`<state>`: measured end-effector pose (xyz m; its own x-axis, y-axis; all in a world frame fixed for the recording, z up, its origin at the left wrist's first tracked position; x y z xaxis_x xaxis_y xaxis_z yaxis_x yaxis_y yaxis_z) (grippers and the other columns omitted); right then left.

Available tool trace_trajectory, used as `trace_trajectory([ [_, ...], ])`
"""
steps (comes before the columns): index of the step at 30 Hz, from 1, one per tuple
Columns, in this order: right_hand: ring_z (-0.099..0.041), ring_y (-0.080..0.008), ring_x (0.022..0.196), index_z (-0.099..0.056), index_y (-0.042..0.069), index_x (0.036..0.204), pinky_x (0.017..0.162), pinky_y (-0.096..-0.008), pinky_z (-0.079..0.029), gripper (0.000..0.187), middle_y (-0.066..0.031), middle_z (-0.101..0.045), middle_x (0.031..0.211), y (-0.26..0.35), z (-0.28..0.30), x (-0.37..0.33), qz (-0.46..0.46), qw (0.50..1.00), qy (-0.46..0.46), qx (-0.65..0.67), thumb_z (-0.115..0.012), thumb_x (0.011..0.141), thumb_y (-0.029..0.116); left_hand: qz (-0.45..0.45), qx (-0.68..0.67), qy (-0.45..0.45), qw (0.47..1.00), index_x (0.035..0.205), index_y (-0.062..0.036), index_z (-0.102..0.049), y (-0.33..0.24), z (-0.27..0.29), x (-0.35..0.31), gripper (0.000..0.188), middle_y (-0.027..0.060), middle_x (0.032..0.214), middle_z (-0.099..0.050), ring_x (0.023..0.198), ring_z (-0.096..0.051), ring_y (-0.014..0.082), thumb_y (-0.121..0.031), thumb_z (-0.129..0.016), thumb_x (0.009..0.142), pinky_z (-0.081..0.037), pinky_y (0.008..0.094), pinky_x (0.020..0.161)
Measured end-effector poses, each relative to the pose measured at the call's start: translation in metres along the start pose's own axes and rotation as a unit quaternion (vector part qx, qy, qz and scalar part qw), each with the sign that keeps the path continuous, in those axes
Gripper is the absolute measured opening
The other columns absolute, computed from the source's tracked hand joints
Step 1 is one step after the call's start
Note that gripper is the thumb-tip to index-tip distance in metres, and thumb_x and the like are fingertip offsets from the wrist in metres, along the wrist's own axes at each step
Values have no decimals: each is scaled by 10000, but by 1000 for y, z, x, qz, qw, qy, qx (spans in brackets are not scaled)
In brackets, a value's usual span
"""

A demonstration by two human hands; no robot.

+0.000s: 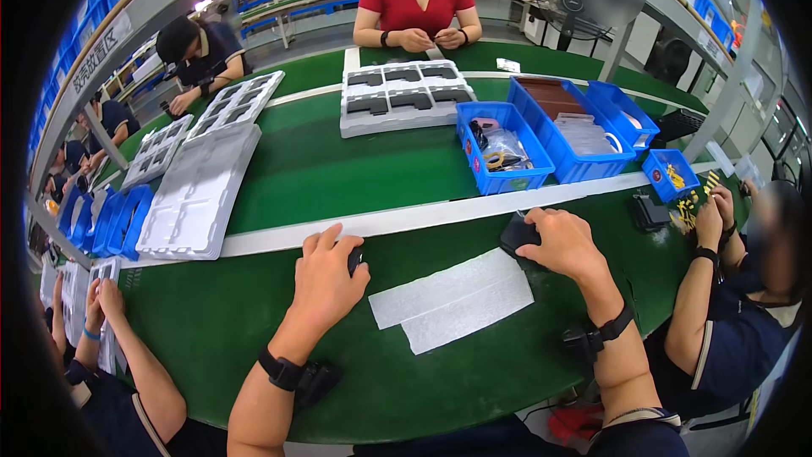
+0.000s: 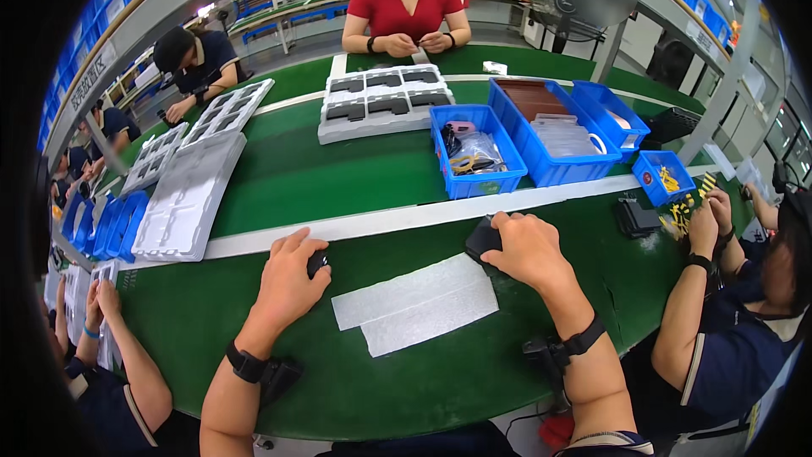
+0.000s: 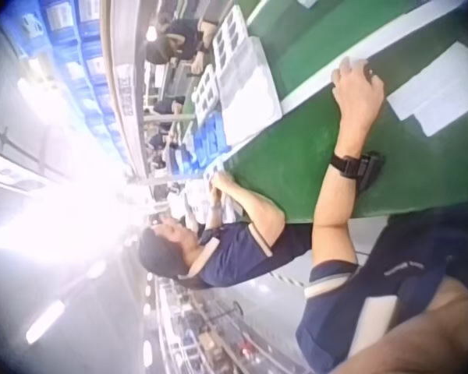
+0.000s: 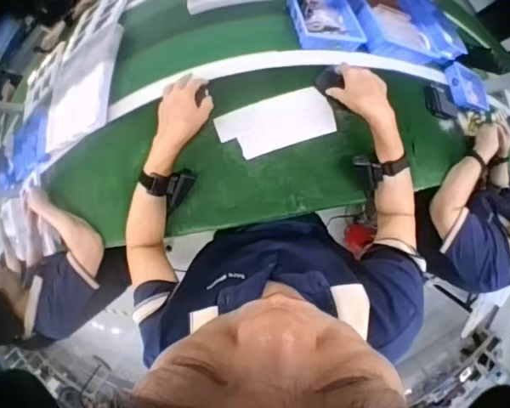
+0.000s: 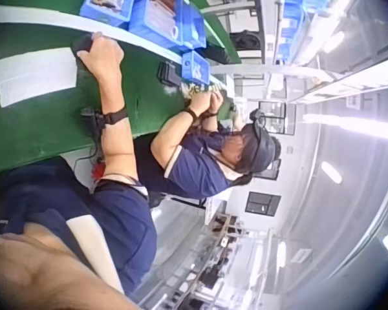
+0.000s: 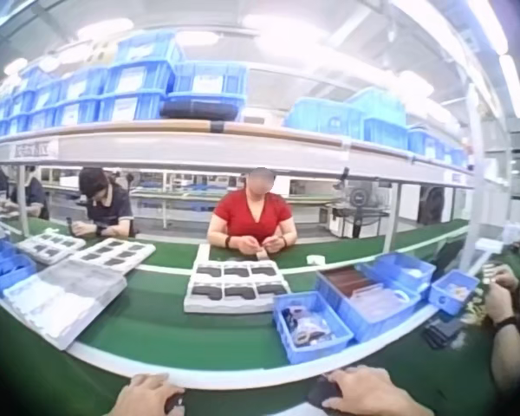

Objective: Assembling small black plastic electronic components by hand at a workstation.

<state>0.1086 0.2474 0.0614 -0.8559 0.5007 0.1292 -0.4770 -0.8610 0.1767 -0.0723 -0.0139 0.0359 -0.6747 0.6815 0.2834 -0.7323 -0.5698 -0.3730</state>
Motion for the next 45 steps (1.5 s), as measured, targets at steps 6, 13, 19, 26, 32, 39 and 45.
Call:
trace_trajectory([
  [6, -627, -343, 892, -574, 43, 1030, 749, -433, -504, 412, -164, -635, 921, 7, -9, -2, 35, 998, 57, -22, -739, 692, 211, -156, -124, -86, 976, 1042, -75, -667, -36, -4, -7, 333, 172, 1255, -547, 1198, -477, 353, -113, -730, 717, -413, 418, 970],
  [13, -601, -321, 784, -568, 45, 854, 650, -429, -483, 284, -146, -598, 833, 25, -24, -15, 99, 986, -98, -85, -704, 623, 139, -89, -336, 112, 931, 1094, -33, -652, -55, -33, -20, 286, 121, 1098, -651, 962, -615, 167, -102, -673, 817, -511, 260, 756],
  [19, -547, -257, 817, -548, 67, 793, 690, -386, -426, 184, -79, -551, 880, 95, -33, -39, 383, 912, -138, 51, -662, 671, 146, 135, -597, 137, 779, 1214, 1, -550, -43, -50, -22, 373, 60, 976, -650, 816, -604, 76, -137, -648, 882, -507, 224, 626],
  [26, -584, -271, 707, -583, 54, 822, 610, -386, -457, 294, -84, -594, 773, 80, -34, -29, 217, 938, -103, 250, -748, 734, 281, 77, -582, 139, 797, 1032, 22, -591, -45, -47, -23, 186, 54, 927, -654, 795, -612, 66, -46, -646, 867, -506, 195, 634],
  [32, -626, -243, 724, -651, 14, 958, 648, -327, -496, 225, -100, -650, 804, 82, -37, -29, 207, 887, -41, 410, -721, 780, 132, 71, -614, 136, 774, 965, 37, -606, -51, -48, -27, 142, 67, 918, -652, 820, -616, 79, -45, -655, 860, -544, 234, 697],
  [39, -601, -247, 726, -651, 35, 895, 624, -345, -479, 128, -76, -633, 796, 90, -26, -35, 282, 892, -112, 334, -659, 770, 64, 63, -592, 144, 790, 970, 30, -595, -51, -45, -28, 119, 79, 919, -641, 803, -623, 100, -5, -631, 862, -563, 256, 700],
  [45, -571, -211, 733, -637, 60, 856, 625, -335, -451, 165, -32, -604, 787, 95, -24, -40, 339, 893, -206, 211, -663, 695, 32, 84, -604, 145, 779, 985, 17, -601, -53, -45, -27, 108, 67, 928, -635, 817, -615, 102, -25, -598, 886, -567, 274, 721],
])
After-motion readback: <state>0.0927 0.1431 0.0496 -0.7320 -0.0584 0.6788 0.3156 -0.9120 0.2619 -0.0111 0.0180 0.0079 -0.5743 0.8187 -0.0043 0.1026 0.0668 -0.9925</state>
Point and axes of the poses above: each hand's wrist, its own x-axis towards the middle knuckle, its own z-axis out of the back of the hand, y = z × x, the point moved 4 cm from there along x, towards the middle knuckle
